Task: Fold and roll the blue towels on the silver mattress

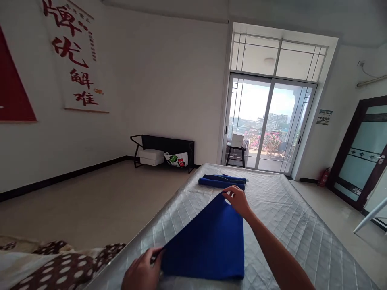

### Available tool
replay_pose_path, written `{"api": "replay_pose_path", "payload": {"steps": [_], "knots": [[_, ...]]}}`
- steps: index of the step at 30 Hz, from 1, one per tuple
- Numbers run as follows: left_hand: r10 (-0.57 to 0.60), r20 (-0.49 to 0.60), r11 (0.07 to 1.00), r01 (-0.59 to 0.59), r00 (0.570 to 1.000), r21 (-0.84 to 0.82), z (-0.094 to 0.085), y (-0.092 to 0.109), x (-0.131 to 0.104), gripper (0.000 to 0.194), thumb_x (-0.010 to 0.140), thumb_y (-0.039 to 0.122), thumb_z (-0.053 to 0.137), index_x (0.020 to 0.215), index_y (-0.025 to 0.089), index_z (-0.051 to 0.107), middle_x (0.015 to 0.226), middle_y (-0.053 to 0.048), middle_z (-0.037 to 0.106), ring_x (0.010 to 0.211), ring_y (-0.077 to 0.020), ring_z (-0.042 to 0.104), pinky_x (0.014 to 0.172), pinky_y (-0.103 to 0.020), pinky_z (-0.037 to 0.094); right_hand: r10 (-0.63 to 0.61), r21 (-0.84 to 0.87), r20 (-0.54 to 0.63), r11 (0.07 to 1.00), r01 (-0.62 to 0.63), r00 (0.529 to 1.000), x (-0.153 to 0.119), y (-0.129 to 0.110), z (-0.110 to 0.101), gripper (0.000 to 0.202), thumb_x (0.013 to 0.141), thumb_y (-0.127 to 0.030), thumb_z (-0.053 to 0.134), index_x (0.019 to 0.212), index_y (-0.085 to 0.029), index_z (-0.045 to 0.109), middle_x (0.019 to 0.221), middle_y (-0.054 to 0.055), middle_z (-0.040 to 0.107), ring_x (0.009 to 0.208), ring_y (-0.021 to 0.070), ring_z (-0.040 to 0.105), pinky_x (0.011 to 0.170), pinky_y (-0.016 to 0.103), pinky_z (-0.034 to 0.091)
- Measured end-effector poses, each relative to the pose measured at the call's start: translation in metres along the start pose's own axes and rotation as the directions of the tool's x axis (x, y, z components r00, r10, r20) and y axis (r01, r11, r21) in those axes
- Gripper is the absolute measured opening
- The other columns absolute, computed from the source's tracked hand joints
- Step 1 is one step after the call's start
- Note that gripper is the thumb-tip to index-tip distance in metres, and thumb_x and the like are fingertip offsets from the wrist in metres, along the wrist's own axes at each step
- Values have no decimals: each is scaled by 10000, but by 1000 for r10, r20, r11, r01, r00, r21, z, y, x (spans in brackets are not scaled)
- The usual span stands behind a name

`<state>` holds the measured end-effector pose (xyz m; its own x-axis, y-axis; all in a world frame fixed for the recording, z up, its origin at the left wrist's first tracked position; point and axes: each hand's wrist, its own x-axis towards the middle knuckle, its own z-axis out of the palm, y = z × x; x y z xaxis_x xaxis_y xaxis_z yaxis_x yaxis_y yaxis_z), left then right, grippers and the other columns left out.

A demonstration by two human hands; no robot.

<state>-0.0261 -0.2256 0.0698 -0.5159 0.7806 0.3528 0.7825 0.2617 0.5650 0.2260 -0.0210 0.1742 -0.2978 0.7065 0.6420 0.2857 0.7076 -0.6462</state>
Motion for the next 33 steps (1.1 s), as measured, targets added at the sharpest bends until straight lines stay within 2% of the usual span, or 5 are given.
{"api": "replay_pose_path", "payload": {"steps": [4,12,22,27,33], "knots": [[217,-168,973,-227,962,-38,-31,58,13,433,876,557,380,851,258,693,826,-68,767,793,-276,697,756,-383,517,-4,26,-238,1000,10,971,-17,-22,-67,233,823,-461,658,880,-267,773,838,15,709,614,129,578,587,276,502],[668,-255,744,-635,699,208,-91,175,37,473,993,456,311,955,203,709,867,-103,740,839,-270,658,793,-385,493,244,265,-498,956,-123,832,-34,-72,-171,381,721,-532,732,921,-208,719,717,2,698,587,172,662,454,272,527],[538,37,796,-493,842,-351,-121,251,44,433,768,618,586,943,250,731,903,-19,771,857,-227,707,809,-335,553,221,297,-660,955,-21,718,-56,-92,-232,365,677,-491,775,877,-204,670,853,9,720,736,192,718,759,381,618],[572,246,718,-333,782,-612,-118,267,48,554,591,692,723,853,205,755,840,-31,781,846,-239,716,823,-363,567,167,225,-725,974,-1,669,-61,-96,-253,335,711,-456,748,906,-196,667,803,10,736,794,200,722,836,394,585],[602,207,701,-386,771,-600,-114,284,35,520,600,678,733,801,199,743,784,-29,768,793,-224,704,775,-348,556,145,191,-761,982,5,632,-67,-92,-268,333,731,-460,737,924,-191,706,823,20,751,846,210,723,859,407,569]]}}
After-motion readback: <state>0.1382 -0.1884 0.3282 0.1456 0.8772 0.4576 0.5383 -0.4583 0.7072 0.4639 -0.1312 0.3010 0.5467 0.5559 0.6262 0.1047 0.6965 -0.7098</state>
